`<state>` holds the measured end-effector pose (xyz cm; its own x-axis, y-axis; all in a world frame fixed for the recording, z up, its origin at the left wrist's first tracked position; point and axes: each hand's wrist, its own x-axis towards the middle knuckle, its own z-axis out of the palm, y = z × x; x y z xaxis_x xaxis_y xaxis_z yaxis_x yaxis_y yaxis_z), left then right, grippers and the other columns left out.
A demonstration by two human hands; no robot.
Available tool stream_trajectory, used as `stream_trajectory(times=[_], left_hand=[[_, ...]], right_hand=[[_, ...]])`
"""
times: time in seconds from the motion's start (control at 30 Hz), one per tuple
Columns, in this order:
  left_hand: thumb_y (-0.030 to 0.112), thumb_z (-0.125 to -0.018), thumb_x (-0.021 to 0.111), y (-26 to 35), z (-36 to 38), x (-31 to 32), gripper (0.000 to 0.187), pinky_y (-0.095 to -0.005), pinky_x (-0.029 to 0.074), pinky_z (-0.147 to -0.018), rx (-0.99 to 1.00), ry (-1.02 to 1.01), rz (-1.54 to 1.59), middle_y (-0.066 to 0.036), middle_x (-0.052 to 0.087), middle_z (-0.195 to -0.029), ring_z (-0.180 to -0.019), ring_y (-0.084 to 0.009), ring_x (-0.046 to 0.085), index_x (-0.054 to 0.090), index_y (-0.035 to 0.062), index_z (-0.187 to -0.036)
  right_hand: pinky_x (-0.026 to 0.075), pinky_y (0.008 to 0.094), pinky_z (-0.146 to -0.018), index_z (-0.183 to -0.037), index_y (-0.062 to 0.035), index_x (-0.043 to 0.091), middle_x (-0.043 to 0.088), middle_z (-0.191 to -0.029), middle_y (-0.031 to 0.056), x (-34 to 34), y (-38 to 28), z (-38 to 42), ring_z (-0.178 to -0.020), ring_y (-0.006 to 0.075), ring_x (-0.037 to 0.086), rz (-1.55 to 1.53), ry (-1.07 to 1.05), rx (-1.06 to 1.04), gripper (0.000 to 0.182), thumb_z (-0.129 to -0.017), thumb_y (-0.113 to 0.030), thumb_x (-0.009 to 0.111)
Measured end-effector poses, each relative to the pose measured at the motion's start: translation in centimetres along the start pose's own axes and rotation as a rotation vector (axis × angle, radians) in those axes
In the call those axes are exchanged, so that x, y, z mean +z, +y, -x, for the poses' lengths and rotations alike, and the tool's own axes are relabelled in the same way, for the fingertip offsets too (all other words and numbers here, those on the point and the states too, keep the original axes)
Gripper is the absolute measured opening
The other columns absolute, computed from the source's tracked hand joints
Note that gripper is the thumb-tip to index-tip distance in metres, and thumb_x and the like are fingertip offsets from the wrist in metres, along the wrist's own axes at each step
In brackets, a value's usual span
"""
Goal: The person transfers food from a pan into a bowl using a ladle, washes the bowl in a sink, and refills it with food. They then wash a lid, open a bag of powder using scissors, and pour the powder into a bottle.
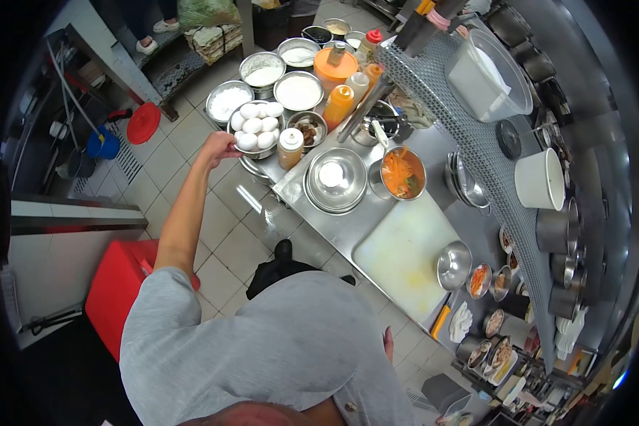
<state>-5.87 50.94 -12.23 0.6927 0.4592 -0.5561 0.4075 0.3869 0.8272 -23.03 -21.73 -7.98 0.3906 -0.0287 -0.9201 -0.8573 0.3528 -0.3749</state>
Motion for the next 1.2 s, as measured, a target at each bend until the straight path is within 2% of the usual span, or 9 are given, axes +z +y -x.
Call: stream_trajectory(times=[0.1, 0.23, 0.37, 0.47, 0.6, 0.73, 1.07, 1.13, 1.2], left_hand=[[0.007, -0.083, 0.059, -1.8, -2.1, -0.3, 0.016, -0.0377, 0.064, -0.066, 0.012, 0.002, 0.001, -0.012, 0.06, -0.086, -0.073, -0.0244, 0.067, 0.061, -0.0054, -0.093], [0.013, -0.088, 0.055, -2.9, -2.7, -0.9, 0.037, -0.0363, 0.063, -0.069, 0.095, -0.193, -0.014, -0.016, 0.068, -0.11, -0.09, -0.024, 0.071, 0.06, -0.0041, -0.12], [0.007, -0.084, 0.054, -3.8, -5.9, -1.2, 0.022, -0.0384, 0.063, -0.067, 0.032, -0.067, -0.041, -0.013, 0.063, -0.095, -0.081, -0.0266, 0.069, 0.058, -0.0026, -0.103], [0.008, -0.085, 0.053, -4.2, -6.6, -1.1, 0.029, -0.0405, 0.063, -0.071, -0.009, -0.067, -0.044, -0.019, 0.066, -0.106, -0.086, -0.0274, 0.069, 0.057, -0.0057, -0.111], [0.009, -0.09, 0.053, -5.5, -8.4, -2.0, 0.024, -0.0397, 0.063, -0.076, -0.056, -0.148, -0.014, -0.014, 0.063, -0.099, -0.091, -0.0265, 0.068, 0.057, -0.0032, -0.11], [0.015, -0.093, 0.055, -5.2, -7.5, -2.7, 0.025, -0.0378, 0.062, -0.072, -0.066, -0.154, -0.045, -0.013, 0.061, -0.099, -0.086, -0.027, 0.069, 0.056, -0.002, -0.111], [0.044, -0.094, 0.061, -8.8, 3.0, -5.6, 0.04, -0.0332, 0.053, -0.053, -0.05, -0.066, -0.179, -0.009, 0.063, -0.097, -0.072, -0.0263, 0.067, 0.058, 0.007, -0.109], [0.045, -0.096, 0.056, -13.7, 4.7, -8.0, 0.039, -0.0316, 0.044, -0.047, -0.156, -0.258, -0.2, -0.007, 0.062, -0.08, -0.062, -0.0194, 0.059, 0.061, 0.0072, -0.102], [0.048, -0.095, 0.052, -17.8, 8.6, -6.9, 0.039, -0.0383, 0.038, -0.049, -0.362, -0.053, -0.748, -0.006, 0.057, -0.081, -0.061, -0.0201, 0.05, 0.059, 0.0139, -0.112]], right_hand=[[0.052, 0.0359, -0.09, -0.115, 0.0041, 0.065, 0.071, -0.111, 0.0175, 0.5, 0.2, 0.4, -0.099, 0.0282, 0.068, 0.027, -0.027, 0.0, 0.069, -0.098, -0.059, 0.044], [0.054, 0.0372, -0.089, -0.115, 0.0066, 0.063, 0.072, -0.108, 0.0179, -2.4, 0.1, -3.6, -0.094, 0.0263, 0.069, 0.061, -0.123, 0.057, 0.073, -0.096, -0.061, 0.046], [0.057, 0.0381, -0.075, -0.111, 0.006, 0.065, 0.073, -0.098, 0.0164, -2.1, 0.1, -5.2, -0.08, 0.0255, 0.07, 0.079, 0.011, 0.069, 0.066, -0.096, -0.057, 0.053], [0.058, 0.0383, -0.065, -0.107, 0.0062, 0.068, 0.071, -0.101, 0.0187, -0.8, -1.3, -2.7, -0.082, 0.0263, 0.071, 0.511, 0.243, -0.071, 0.063, -0.093, -0.055, 0.06], [0.058, 0.038, -0.057, -0.111, 0.0001, 0.071, 0.068, -0.11, 0.0163, -3.6, -2.2, -1.3, -0.078, 0.0268, 0.07, 0.958, 0.118, 0.007, 0.06, -0.089, -0.056, 0.064], [0.057, 0.0341, -0.057, -0.103, -0.0027, 0.073, 0.07, -0.094, 0.0126, -5.2, -5.9, 1.1, -0.071, 0.0211, 0.067, 1.194, 0.177, -0.188, 0.049, -0.088, -0.048, 0.066], [0.051, 0.0296, -0.059, -0.079, -0.0028, 0.071, 0.068, -0.067, 0.004, -13.5, -21.8, 15.5, -0.063, 0.0106, 0.065, 0.74, 0.739, -1.18, 0.026, -0.093, -0.023, 0.062], [0.051, 0.0323, -0.061, -0.08, -0.0007, 0.068, 0.068, -0.069, 0.0062, -15.1, -25.7, 18.3, -0.062, 0.0163, 0.065, 0.511, 0.832, -1.279, 0.024, -0.093, -0.02, 0.062], [0.053, 0.0358, -0.067, -0.089, 0.0006, 0.067, 0.071, -0.078, 0.0106, -18.2, -29.8, 20.9, -0.069, 0.0243, 0.068, 0.696, 1.152, -1.272, 0.018, -0.092, -0.016, 0.062]])
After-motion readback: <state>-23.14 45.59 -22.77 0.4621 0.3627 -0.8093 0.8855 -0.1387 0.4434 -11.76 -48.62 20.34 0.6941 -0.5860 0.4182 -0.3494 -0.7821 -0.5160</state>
